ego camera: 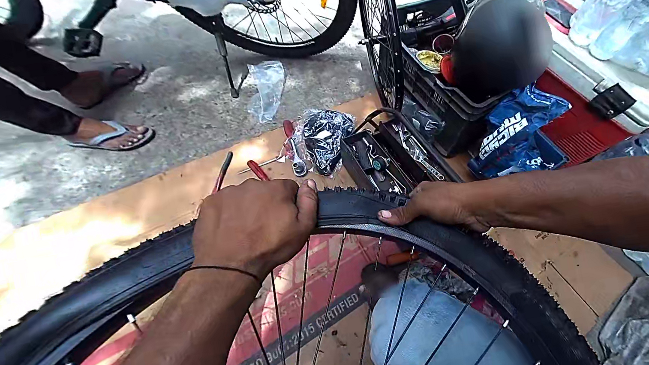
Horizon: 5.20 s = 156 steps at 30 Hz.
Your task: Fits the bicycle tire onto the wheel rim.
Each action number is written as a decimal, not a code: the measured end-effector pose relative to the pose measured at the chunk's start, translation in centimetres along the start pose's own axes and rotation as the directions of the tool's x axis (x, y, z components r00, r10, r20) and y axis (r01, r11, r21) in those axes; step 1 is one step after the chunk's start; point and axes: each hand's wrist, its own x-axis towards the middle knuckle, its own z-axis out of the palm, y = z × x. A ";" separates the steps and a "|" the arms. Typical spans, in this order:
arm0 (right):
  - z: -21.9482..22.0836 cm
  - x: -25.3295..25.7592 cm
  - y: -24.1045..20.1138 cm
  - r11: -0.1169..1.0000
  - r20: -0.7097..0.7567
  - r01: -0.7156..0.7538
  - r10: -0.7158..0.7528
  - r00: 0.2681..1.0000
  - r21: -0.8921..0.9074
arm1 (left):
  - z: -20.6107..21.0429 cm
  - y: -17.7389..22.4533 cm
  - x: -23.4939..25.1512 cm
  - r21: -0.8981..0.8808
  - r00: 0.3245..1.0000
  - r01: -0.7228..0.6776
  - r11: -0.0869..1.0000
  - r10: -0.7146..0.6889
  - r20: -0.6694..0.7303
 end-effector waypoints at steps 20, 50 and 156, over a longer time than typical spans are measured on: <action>-0.9 -0.9 1.4 0.977 0.048 0.171 -0.166 0.985 -0.128 | 2.1 2.9 0.2 0.012 0.951 -0.203 0.979 0.200 -0.235; 1.1 2.6 -1.8 0.994 0.218 -0.001 0.024 0.976 -0.105 | -0.8 2.1 1.9 0.072 0.944 0.025 0.997 -0.047 0.326; 14.0 8.3 -15.7 0.768 0.283 0.237 -0.076 0.956 -0.596 | 2.2 -17.5 -10.6 -0.413 0.860 0.511 0.754 -0.453 0.237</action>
